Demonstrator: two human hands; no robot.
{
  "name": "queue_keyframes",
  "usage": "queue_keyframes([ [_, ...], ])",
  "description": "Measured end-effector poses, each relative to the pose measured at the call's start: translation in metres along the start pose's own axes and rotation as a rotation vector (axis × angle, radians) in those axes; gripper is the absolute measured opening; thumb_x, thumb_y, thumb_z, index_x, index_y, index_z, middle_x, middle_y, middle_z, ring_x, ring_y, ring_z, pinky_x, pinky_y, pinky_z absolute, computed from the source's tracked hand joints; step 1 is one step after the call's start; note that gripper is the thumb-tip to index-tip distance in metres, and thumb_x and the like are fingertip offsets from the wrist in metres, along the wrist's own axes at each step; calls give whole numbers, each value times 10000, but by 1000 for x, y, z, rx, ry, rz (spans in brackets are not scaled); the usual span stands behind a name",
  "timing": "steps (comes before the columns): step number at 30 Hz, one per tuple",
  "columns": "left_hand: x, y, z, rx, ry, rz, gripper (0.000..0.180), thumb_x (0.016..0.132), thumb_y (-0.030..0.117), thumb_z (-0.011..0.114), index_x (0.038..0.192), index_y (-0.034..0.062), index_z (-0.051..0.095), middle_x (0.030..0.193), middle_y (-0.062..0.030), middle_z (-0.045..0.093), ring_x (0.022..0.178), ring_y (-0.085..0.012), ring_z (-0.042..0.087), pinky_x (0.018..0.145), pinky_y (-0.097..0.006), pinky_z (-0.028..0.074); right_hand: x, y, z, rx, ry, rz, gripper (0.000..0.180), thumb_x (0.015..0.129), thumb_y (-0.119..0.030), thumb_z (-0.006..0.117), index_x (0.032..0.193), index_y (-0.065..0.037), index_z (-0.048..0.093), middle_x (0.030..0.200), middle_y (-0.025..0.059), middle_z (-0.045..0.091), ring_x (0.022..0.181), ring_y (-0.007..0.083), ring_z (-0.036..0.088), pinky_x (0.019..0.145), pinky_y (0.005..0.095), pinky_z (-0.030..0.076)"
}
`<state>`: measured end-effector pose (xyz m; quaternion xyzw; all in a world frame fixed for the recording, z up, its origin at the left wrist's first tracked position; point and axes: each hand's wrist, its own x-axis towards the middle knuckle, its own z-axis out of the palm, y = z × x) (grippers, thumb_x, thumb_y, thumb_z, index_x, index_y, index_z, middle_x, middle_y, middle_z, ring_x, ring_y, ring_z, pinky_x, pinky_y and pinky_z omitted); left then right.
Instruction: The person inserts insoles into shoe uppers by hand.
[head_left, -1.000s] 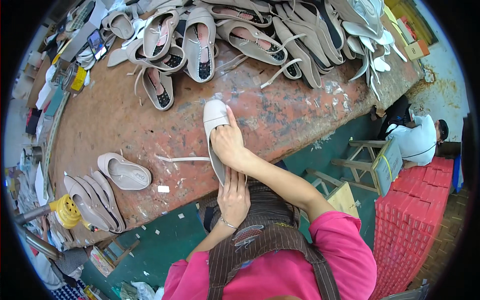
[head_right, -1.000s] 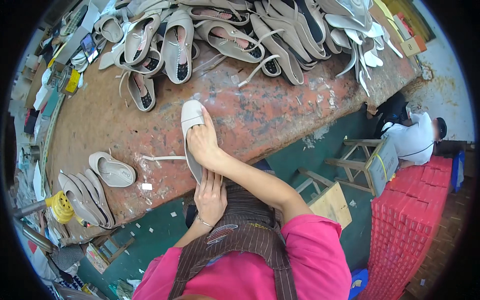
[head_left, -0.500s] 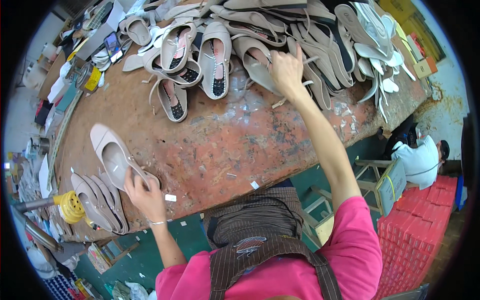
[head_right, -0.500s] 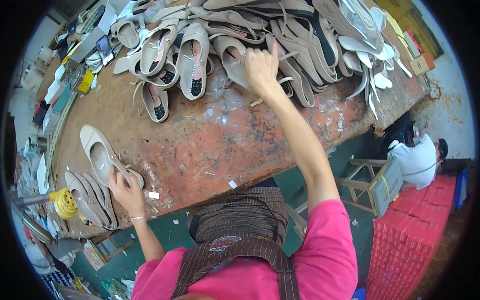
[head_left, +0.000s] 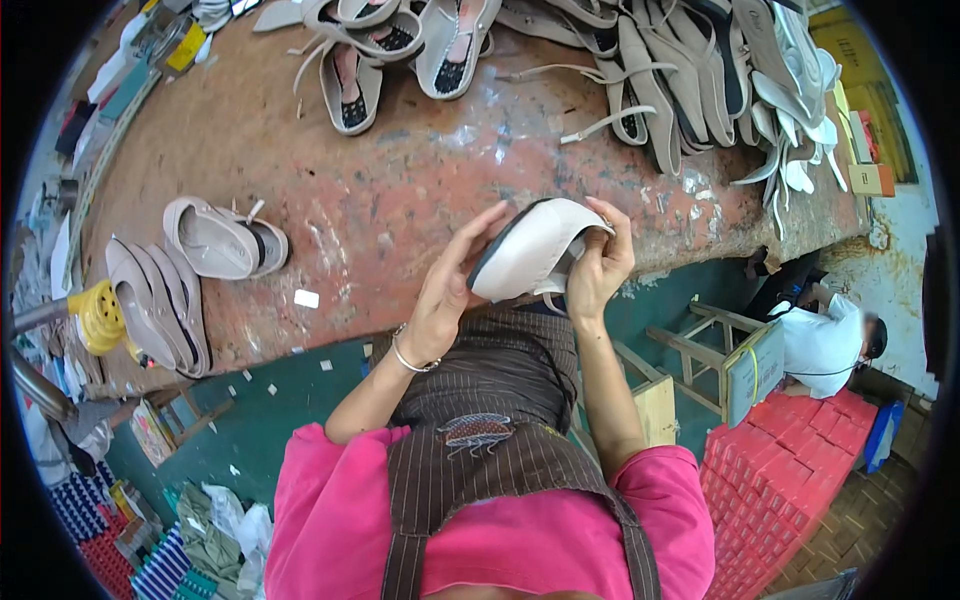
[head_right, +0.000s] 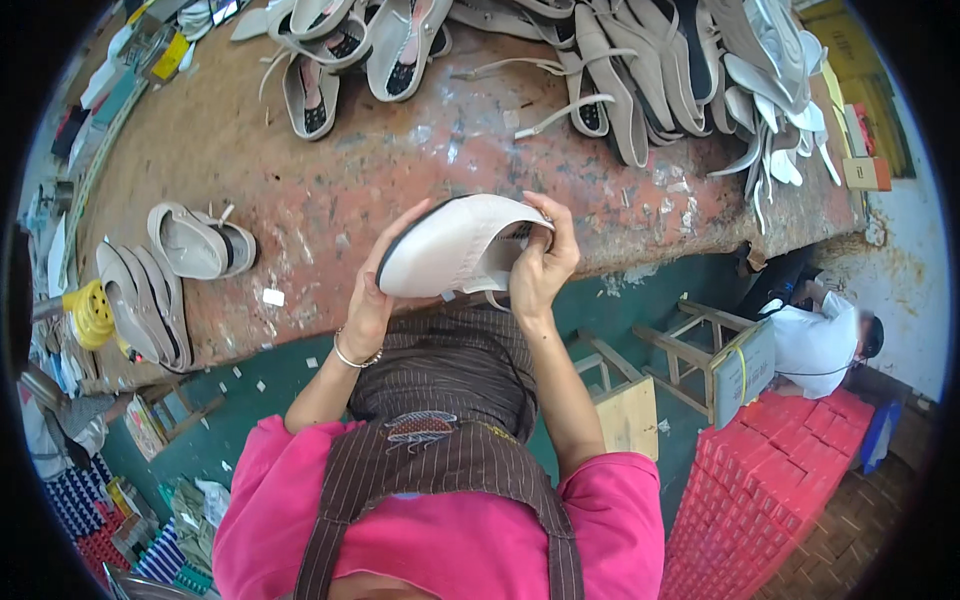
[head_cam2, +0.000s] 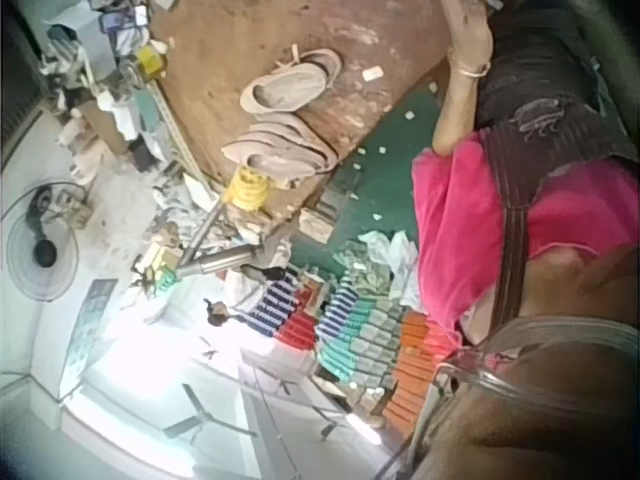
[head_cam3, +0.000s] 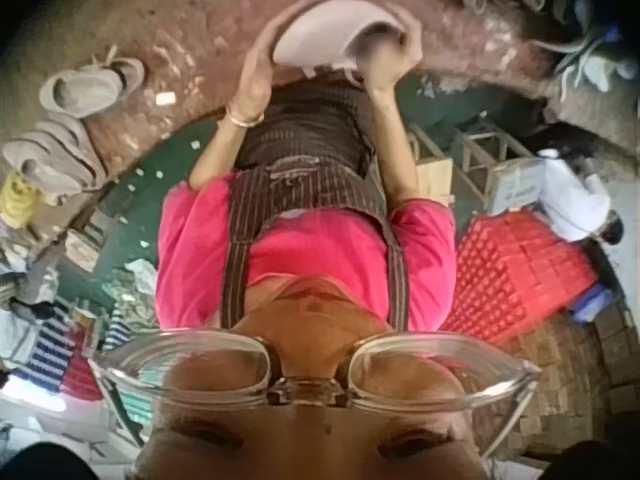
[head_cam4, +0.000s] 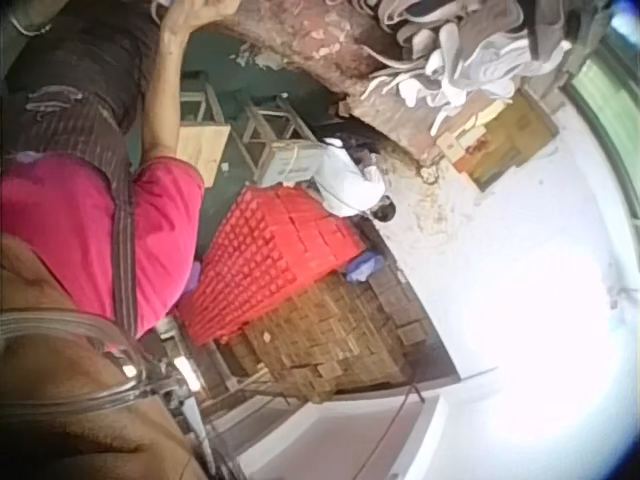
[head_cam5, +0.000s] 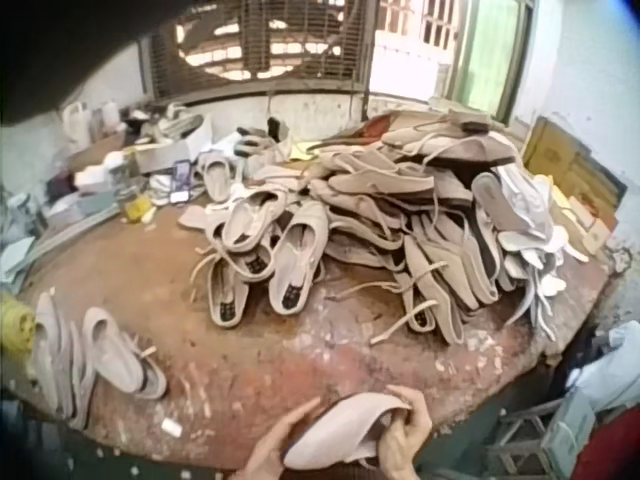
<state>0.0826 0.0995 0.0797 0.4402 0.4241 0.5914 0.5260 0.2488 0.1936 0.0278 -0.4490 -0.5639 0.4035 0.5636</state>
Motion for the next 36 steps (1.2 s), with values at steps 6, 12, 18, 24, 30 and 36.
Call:
queue_keyframes([
  [6, -20, -7, 2, -14, 84, -65, 970, 934, 754, 206, 1439, -52, 399, 1427, -169, 490, 1309, -271, 480, 1097, -386, 361, -36, 10, 4, -84, 72, -135, 223, 958, 79, 458, 1113, 19, 607, 1077, 75, 620, 968, 133, 573, 885, 252, 438],
  [12, -25, -10, 6, -219, 63, 25, 1043, 869, 826, 141, 1429, -25, 366, 1415, -295, 448, 1313, -370, 474, 1109, -491, 363, -41, 7, 0, -163, 99, -540, 194, 959, 28, 444, 1118, -5, 550, 1080, 148, 613, 1064, 292, 611, 1126, 585, 332],
  [18, -26, -14, 4, -308, 54, 95, 1051, 858, 838, 166, 1406, -30, 394, 1389, -311, 468, 1310, -388, 471, 1112, -499, 355, -44, 4, -2, -204, 94, -651, 157, 966, 2, 452, 1102, -18, 529, 1097, 168, 616, 1063, 319, 614, 1106, 598, 350],
  [24, -28, -19, 2, -321, 30, 174, 1073, 847, 848, 170, 1395, -45, 402, 1393, -320, 465, 1302, -390, 478, 1110, -498, 355, -47, 4, -1, -248, 64, -709, 146, 986, -28, 464, 1123, -18, 515, 1117, 198, 618, 1070, 328, 614, 1075, 590, 387],
  [30, -31, 7, 13, -5, 118, 20, 871, 977, 683, 246, 1450, -33, 395, 1439, -195, 481, 1329, -302, 475, 1118, -392, 334, -59, -5, 1, -28, -48, -162, 213, 989, -9, 479, 1177, 16, 575, 1083, 121, 645, 981, 184, 601, 893, 311, 470],
  [36, -11, 17, 16, 451, 128, 179, 706, 1031, 494, 365, 1532, 10, 252, 1513, -274, 349, 1399, -406, 366, 1125, -419, 309, -78, -30, 13, 376, -334, 432, 310, 953, -41, 594, 1257, 15, 562, 1100, 28, 644, 947, 75, 596, 825, 223, 487],
])
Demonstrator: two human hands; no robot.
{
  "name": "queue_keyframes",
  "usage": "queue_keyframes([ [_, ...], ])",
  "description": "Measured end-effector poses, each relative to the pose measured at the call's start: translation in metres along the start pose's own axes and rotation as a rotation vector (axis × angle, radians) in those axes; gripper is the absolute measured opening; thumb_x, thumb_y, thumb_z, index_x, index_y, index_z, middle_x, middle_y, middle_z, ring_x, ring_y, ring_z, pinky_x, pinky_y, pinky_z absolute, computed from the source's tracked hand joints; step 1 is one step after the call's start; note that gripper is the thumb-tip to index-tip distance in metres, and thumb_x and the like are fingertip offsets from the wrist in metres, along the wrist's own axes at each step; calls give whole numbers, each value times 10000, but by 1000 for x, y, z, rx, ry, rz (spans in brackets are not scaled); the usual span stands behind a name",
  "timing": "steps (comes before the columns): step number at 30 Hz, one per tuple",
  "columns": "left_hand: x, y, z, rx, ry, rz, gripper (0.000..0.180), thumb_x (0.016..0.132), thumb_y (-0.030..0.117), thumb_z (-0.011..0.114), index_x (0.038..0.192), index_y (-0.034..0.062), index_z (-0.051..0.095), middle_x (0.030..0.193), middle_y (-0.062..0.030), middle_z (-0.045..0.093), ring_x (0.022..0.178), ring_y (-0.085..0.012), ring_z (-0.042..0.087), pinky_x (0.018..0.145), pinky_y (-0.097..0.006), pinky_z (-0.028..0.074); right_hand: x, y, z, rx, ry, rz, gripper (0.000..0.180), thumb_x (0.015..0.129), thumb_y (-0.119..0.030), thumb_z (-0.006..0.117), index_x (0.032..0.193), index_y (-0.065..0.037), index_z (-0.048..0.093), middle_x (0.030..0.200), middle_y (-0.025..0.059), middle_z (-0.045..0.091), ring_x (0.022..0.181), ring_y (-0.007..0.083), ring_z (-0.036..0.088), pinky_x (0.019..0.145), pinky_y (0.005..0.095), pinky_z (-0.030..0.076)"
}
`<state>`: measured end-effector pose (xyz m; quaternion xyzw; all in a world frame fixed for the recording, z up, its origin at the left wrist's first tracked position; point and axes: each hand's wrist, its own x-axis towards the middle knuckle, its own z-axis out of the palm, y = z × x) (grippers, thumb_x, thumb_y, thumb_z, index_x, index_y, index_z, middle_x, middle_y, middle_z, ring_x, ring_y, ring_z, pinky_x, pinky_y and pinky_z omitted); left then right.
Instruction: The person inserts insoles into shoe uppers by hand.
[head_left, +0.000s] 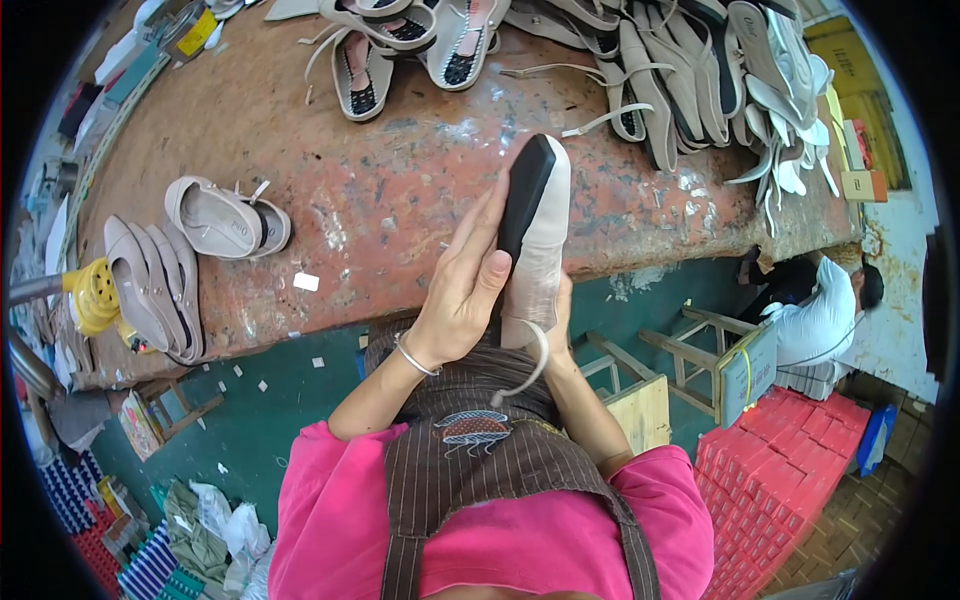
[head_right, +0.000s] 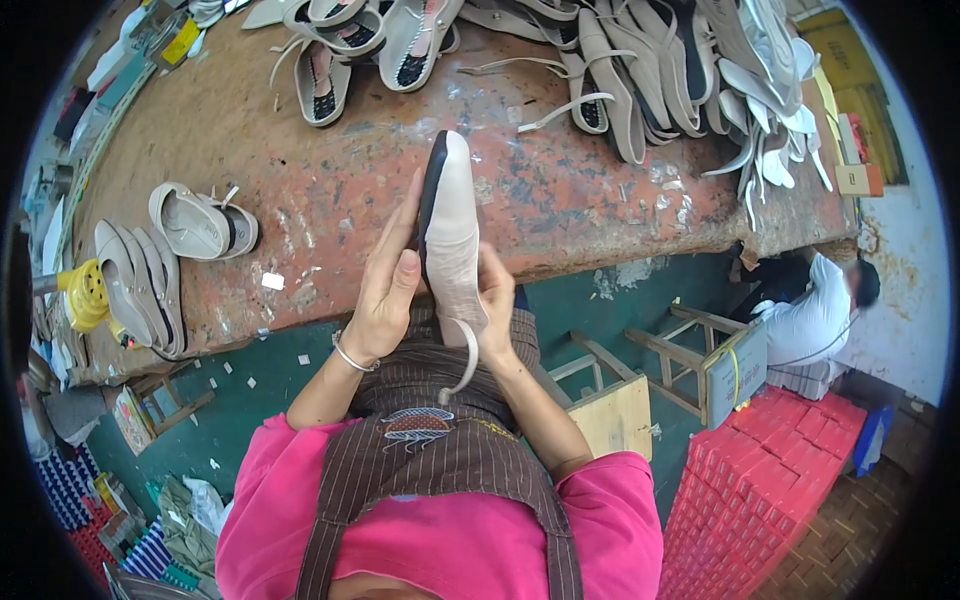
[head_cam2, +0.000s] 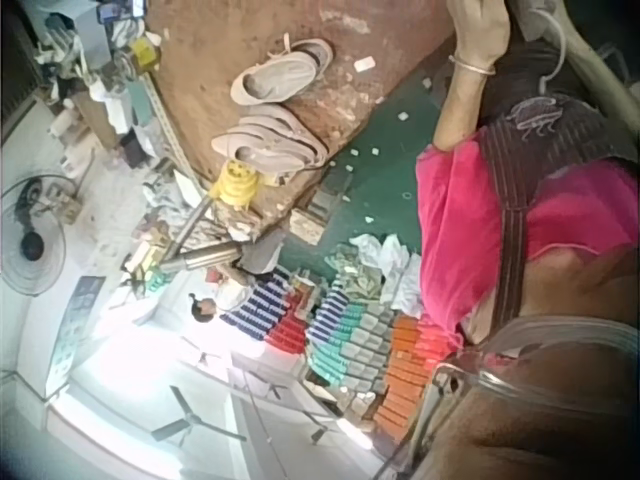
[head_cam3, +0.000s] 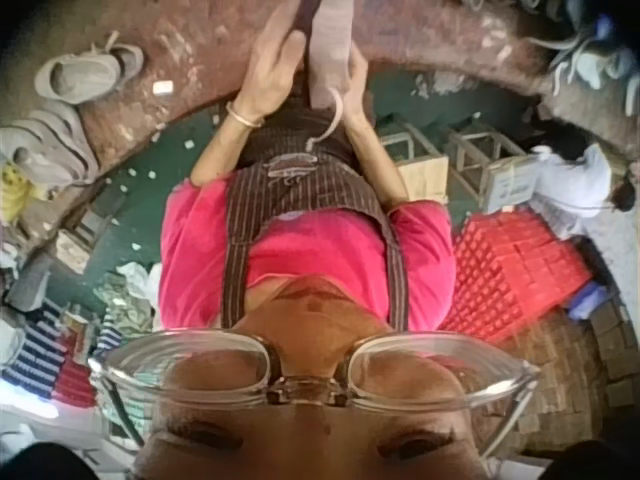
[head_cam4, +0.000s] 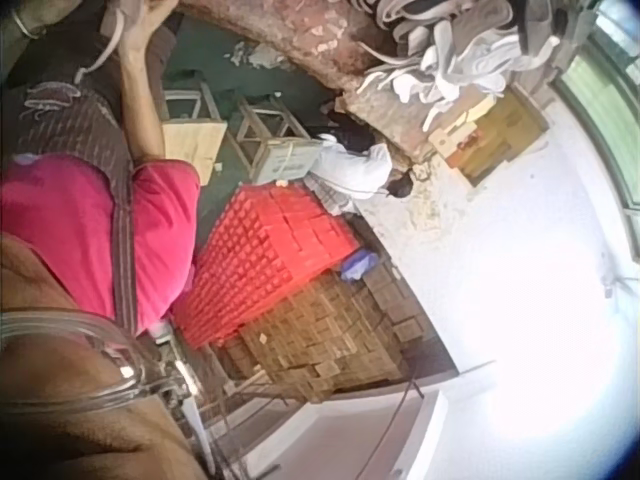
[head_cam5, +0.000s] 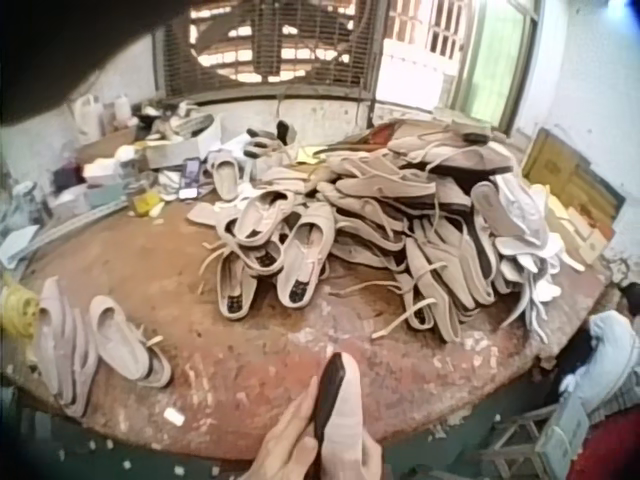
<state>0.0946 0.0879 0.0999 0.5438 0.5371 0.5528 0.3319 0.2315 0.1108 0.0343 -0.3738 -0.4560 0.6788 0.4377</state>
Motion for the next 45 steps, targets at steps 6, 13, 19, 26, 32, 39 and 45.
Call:
queue_keyframes([
  [6, -1, -10, 2, 68, -20, -27, 704, 1026, 467, 409, 1558, 60, 194, 1544, -268, 295, 1415, -424, 326, 1146, -431, 273, -1, -11, 12, 178, 13, 171, 374, 943, -151, 657, 1275, -10, 562, 1061, -8, 637, 860, 57, 595, 717, 218, 502],
  [13, -4, -14, 6, 36, -10, -85, 705, 1022, 453, 434, 1550, 43, 212, 1555, -258, 281, 1432, -419, 298, 1153, -439, 266, -2, 0, 9, 278, -25, 118, 340, 949, -176, 658, 1244, -23, 584, 1018, -17, 635, 822, 49, 573, 683, 215, 479],
  [19, -9, -16, 8, 15, 4, -134, 694, 1020, 421, 464, 1545, 34, 227, 1541, -259, 303, 1412, -401, 339, 1145, -429, 282, -2, 5, 7, 248, -43, 87, 324, 955, -187, 651, 1227, -21, 591, 1014, -13, 634, 843, 52, 576, 703, 219, 482],
  [26, -5, -18, 10, -32, 14, -156, 680, 1008, 354, 515, 1540, 25, 247, 1518, -250, 341, 1357, -360, 412, 1090, -390, 342, 0, 8, 7, 324, -35, 171, 332, 959, -188, 639, 1232, -7, 581, 1049, 2, 631, 897, 73, 593, 760, 238, 502],
  [32, 2, -17, 19, 73, -18, -134, 660, 984, 256, 552, 1523, -1, 269, 1512, -234, 354, 1372, -353, 400, 1115, -392, 323, -4, 17, -4, 366, 38, 268, 331, 947, -136, 642, 1245, -8, 575, 1088, 21, 630, 967, 87, 592, 811, 246, 505],
  [39, -24, -63, 8, -338, 86, -460, 760, 850, 214, 754, 1436, -19, 330, 1293, -112, 509, 1178, -212, 514, 1022, -349, 400, 9, 2, -14, -206, -95, 128, 407, 954, -96, 606, 1335, 1, 503, 1175, 90, 622, 1062, 141, 586, 896, 314, 501],
  [45, -4, -78, -29, -519, -111, -541, 697, 821, 155, 730, 1388, -32, 370, 1201, -231, 619, 955, -282, 687, 836, -372, 572, 71, -67, -139, -300, 393, -314, 232, 972, -180, 599, 1098, -2, 677, 997, 45, 703, 936, 121, 633, 813, 298, 510],
])
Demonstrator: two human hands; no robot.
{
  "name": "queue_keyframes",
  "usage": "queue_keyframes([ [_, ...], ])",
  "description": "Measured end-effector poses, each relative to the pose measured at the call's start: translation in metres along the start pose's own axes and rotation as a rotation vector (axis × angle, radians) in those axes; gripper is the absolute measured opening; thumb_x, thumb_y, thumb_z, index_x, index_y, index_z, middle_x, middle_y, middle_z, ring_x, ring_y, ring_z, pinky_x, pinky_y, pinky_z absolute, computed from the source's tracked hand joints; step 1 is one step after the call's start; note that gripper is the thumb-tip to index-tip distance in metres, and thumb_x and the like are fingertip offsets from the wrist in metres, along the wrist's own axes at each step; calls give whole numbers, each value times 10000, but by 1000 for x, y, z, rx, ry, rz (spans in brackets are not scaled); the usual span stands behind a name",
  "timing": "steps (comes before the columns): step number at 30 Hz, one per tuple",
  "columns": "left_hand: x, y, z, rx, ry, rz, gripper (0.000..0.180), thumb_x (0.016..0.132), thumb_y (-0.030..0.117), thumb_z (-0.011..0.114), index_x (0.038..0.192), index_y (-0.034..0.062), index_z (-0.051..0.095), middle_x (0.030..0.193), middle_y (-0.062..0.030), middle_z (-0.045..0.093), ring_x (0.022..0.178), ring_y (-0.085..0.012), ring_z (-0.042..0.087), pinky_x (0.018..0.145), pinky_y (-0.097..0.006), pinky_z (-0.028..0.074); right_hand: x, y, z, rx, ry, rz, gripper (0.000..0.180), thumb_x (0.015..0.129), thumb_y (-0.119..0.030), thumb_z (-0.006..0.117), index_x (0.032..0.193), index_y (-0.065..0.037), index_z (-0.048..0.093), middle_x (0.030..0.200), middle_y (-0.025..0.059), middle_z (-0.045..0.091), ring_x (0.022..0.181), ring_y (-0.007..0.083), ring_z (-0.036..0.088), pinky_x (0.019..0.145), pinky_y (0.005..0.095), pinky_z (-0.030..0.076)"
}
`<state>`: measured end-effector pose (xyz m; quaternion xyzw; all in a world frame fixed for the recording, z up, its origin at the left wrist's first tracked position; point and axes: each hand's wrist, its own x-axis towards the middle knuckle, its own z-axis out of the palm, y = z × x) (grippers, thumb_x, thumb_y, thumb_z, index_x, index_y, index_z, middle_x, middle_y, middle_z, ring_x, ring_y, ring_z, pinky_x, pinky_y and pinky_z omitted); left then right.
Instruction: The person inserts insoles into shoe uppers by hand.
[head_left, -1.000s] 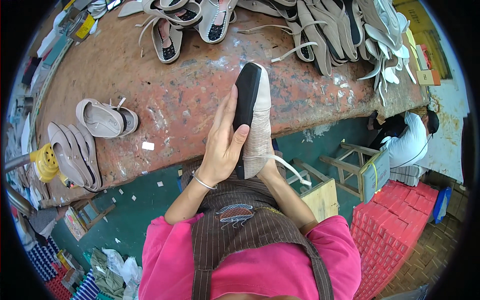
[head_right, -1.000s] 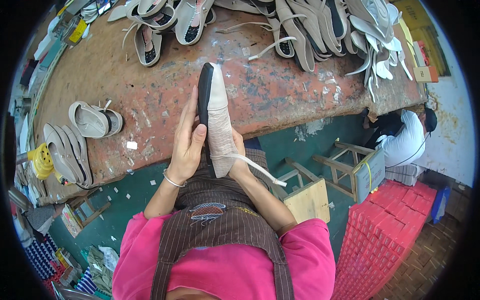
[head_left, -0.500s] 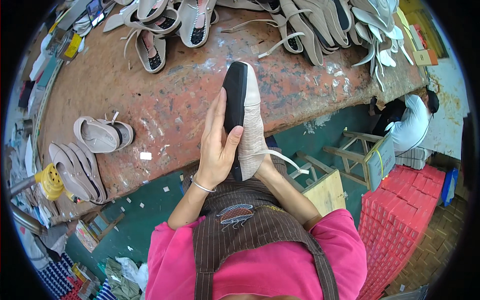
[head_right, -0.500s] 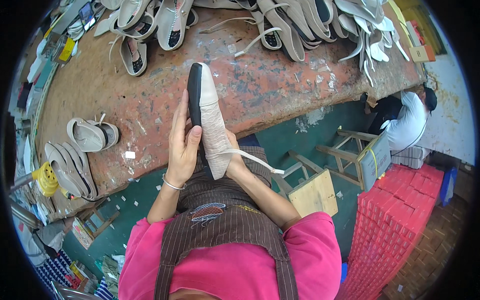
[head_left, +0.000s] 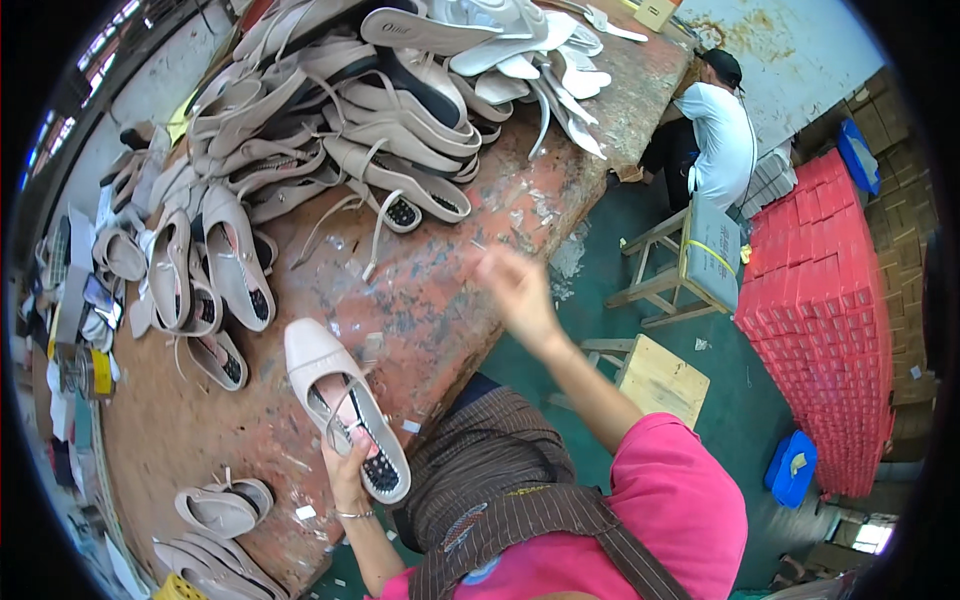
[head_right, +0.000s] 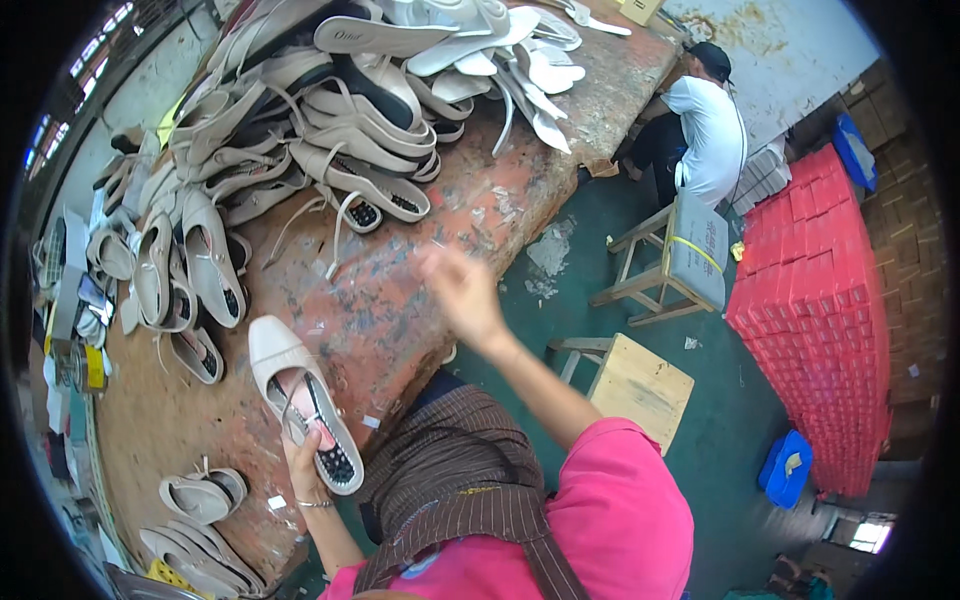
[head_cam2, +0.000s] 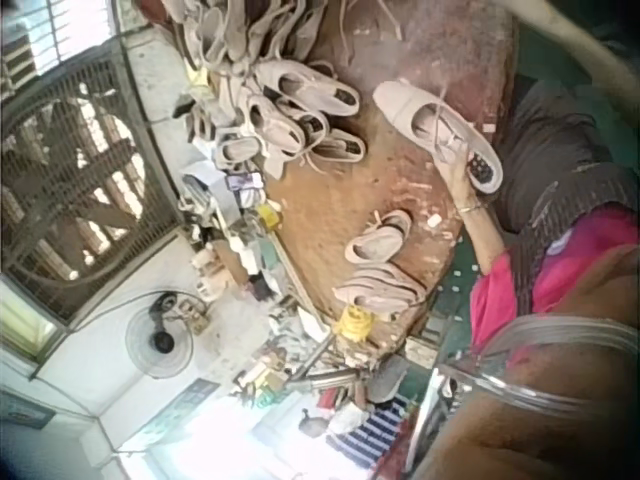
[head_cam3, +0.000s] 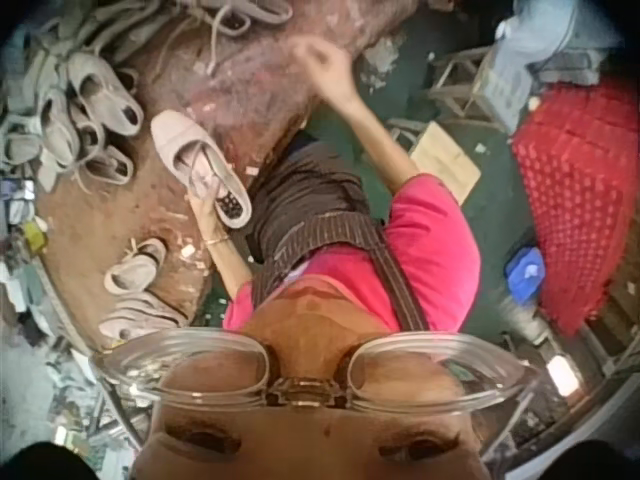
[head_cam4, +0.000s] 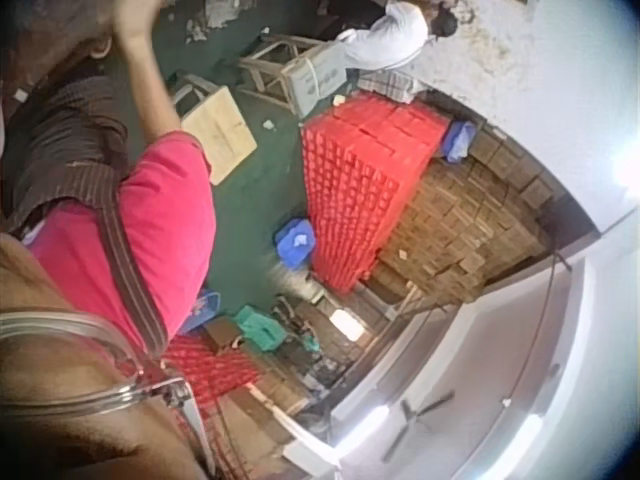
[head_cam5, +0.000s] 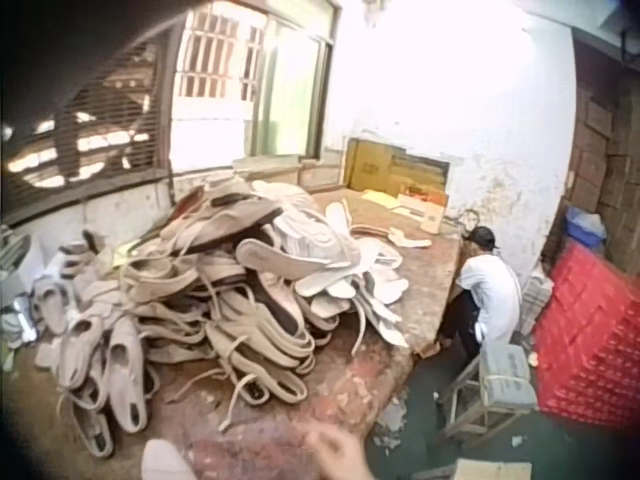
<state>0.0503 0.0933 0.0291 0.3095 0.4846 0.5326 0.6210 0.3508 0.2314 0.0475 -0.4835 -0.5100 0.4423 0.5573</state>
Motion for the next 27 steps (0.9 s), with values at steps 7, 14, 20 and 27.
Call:
queue_keyframes([
  [7, 6, 9, -28, -3, 20, -261, 567, 846, 146, 632, 1342, -51, 439, 1161, -193, 644, 977, -251, 664, 857, -353, 544, 173, 1, -94, -144, 395, -259, 221, 970, -71, 536, 1125, 16, 668, 1008, 85, 714, 916, 134, 661, 791, 270, 509],
  [14, 24, 20, -40, 632, 267, 81, 328, 963, 87, 542, 1249, -66, 586, 1098, -99, 658, 1015, -145, 595, 900, -290, 474, 263, -57, -44, -745, 318, -619, 275, 811, 6, 599, 1068, -15, 693, 1088, 186, 681, 993, 312, 660, 891, 385, 513],
  [20, 3, 21, -13, 708, 643, 261, 246, 925, 43, 601, 1157, -26, 642, 1133, -162, 627, 1001, -222, 628, 850, -335, 511, 294, -67, -16, -828, 143, -683, 169, 802, -49, 673, 962, 2, 649, 1077, 216, 664, 1032, 365, 634, 871, 429, 499],
  [27, -8, 10, 3, 1283, 416, 485, 312, 749, 155, 780, 1025, 44, 686, 1333, -217, 515, 1221, -390, 494, 1036, -445, 387, 111, -109, 45, 415, -441, -87, 312, 950, -16, 571, 1244, 1, 470, 1077, 88, 681, 958, 111, 656, 855, 248, 515],
])
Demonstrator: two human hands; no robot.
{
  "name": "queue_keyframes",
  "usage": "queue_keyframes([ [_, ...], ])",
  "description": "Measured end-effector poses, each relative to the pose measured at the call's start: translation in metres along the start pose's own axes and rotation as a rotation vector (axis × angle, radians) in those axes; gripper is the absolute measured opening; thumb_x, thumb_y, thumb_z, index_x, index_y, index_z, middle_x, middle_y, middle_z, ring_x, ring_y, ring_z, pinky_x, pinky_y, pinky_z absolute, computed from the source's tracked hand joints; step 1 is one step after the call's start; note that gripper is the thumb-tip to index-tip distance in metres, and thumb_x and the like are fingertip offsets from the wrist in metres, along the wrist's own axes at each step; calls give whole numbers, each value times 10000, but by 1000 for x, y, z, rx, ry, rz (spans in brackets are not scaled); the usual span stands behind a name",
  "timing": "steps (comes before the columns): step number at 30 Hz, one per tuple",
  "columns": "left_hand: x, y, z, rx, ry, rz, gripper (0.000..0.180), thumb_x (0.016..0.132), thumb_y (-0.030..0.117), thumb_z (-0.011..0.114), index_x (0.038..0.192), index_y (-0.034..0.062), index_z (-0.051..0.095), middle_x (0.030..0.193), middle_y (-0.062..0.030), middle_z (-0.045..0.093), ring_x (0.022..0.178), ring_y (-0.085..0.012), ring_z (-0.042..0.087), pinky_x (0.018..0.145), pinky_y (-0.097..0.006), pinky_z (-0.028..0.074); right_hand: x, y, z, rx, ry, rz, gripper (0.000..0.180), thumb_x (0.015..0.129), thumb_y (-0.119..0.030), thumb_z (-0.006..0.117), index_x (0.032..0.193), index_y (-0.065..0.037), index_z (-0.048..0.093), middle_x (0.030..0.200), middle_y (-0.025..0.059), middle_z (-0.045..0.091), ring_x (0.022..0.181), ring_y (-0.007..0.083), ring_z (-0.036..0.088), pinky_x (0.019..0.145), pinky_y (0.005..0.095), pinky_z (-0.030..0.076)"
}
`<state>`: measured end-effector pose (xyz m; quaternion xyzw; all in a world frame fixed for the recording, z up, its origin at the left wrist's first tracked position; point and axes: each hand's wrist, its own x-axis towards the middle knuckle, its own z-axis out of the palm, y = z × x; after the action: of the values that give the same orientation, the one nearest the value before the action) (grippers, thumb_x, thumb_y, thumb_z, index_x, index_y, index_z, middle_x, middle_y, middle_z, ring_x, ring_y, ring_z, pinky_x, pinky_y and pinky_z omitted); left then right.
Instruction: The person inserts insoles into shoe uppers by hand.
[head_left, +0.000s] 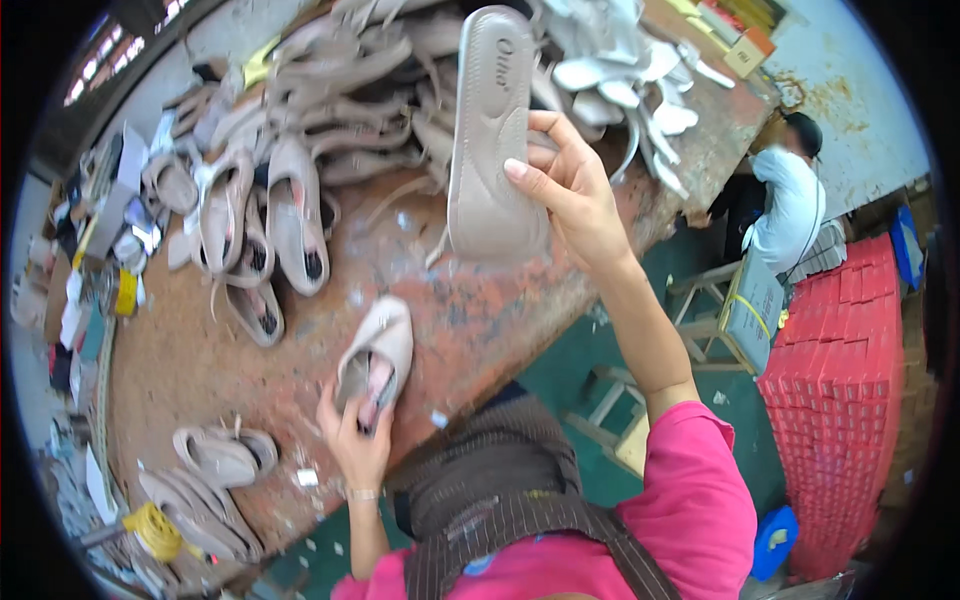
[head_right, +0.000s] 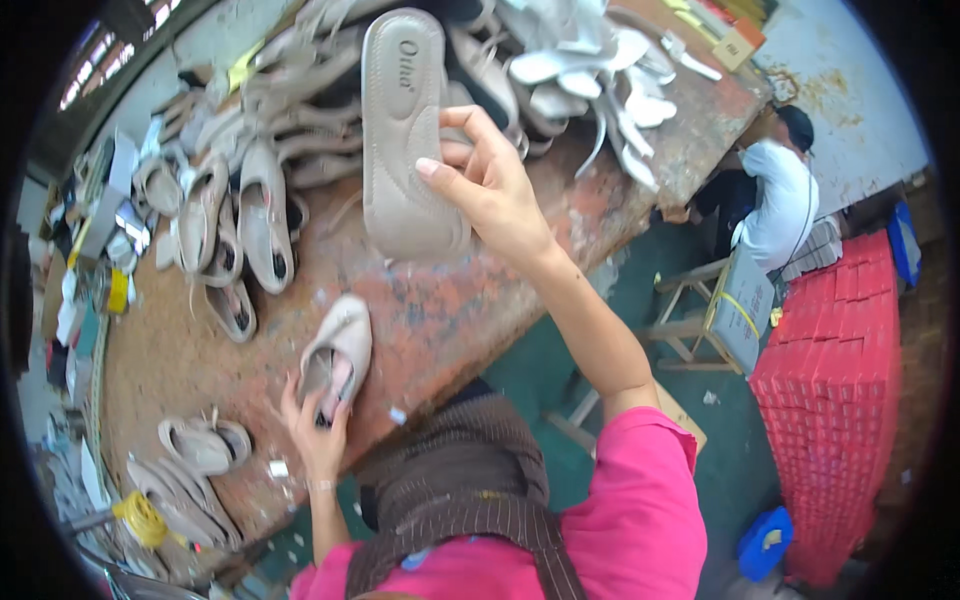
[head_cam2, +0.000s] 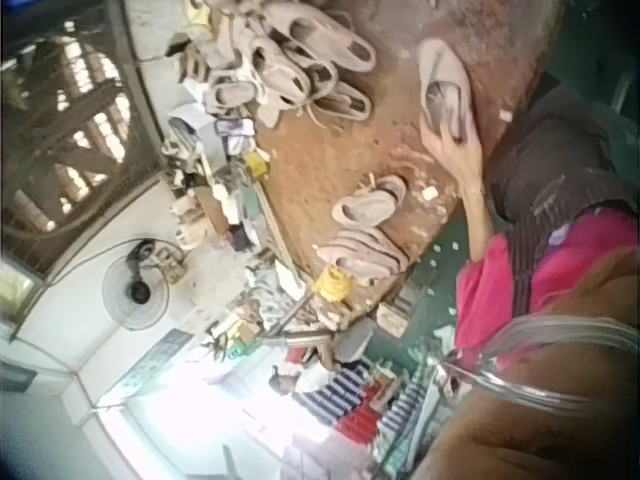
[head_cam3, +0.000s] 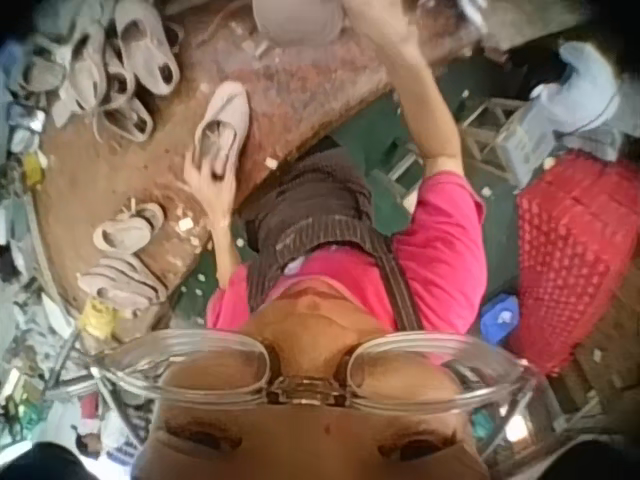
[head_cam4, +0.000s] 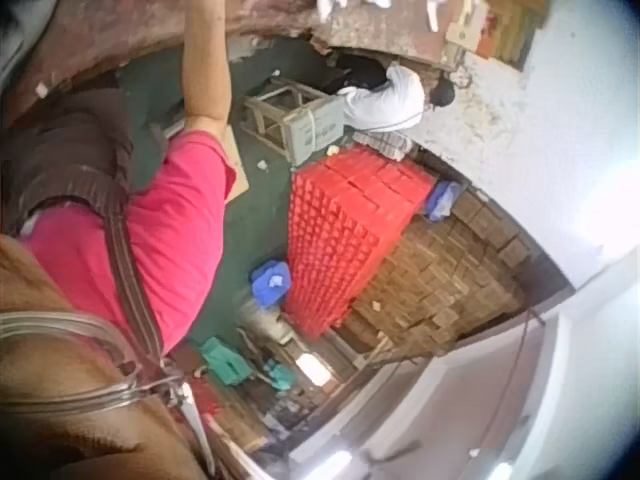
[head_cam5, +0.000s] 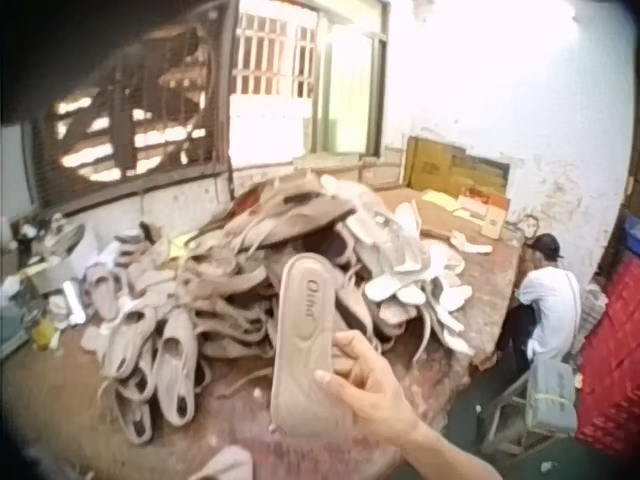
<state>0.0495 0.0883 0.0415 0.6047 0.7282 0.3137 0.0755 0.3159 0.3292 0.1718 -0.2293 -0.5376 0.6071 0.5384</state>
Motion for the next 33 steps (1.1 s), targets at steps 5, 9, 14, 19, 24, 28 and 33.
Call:
queue_keyframes([
  [5, 15, 0, 10, 43, -127, 71, 275, 729, 132, 775, 999, 86, 751, 1446, -198, 451, 1294, -394, 446, 1082, -444, 360, -54, 23, 19, 246, 33, 419, 410, 881, 18, 570, 1275, 11, 460, 1103, 105, 671, 925, 137, 673, 826, 255, 540],
  [9, 11, -18, -11, -148, -326, 80, 242, 719, 84, 759, 961, 85, 762, 1465, -152, 467, 1301, -378, 450, 1086, -463, 349, -82, 52, 24, 281, 83, 546, 486, 831, 34, 554, 1305, 10, 452, 1109, 107, 659, 915, 142, 671, 811, 274, 550],
  [14, -2, -21, -34, -129, -343, 146, 402, 771, 160, 738, 1166, 95, 701, 1469, -129, 473, 1358, -372, 411, 1109, -464, 337, -110, 71, 30, 354, 43, 671, 420, 922, -185, 542, 1289, 14, 499, 928, 51, 642, 815, 164, 639, 759, 337, 548],
  [19, 29, -34, 1, -207, -220, 24, 522, 859, 92, 673, 1369, 134, 573, 1303, -139, 610, 1145, -244, 605, 959, -351, 474, -121, 55, 37, 140, -37, 654, 703, 1013, -446, 407, 1424, 123, 363, 846, 56, 565, 554, 72, 417, 615, 256, 471],
  [24, 41, -71, -5, -742, -155, -435, 431, 913, 105, 669, 1339, 124, 609, 1014, -28, 685, 708, -49, 512, 655, -216, 462, -130, 54, 34, -218, -133, 662, 536, 1040, -356, 396, 1345, 69, 515, 955, 82, 600, 722, 108, 509, 674, 284, 452],
  [28, -10, -69, -31, -10, 184, -291, 405, 903, 153, 703, 1300, 102, 641, 866, -16, 623, 665, -72, 521, 609, -234, 461, -127, 72, 74, -1026, -519, 7, 422, 946, -280, 556, 1257, -1, 610, 1044, 152, 608, 936, 303, 545, 854, 383, 419],
  [33, -74, -44, -34, -283, 81, -697, 514, 854, 174, 769, 1313, 20, 598, 959, -60, 580, 681, -78, 569, 529, -228, 450, -134, 126, 117, -1050, -794, -117, 417, 768, -103, 719, 1184, -102, 694, 1172, 113, 622, 1008, 290, 563, 876, 404, 433],
])
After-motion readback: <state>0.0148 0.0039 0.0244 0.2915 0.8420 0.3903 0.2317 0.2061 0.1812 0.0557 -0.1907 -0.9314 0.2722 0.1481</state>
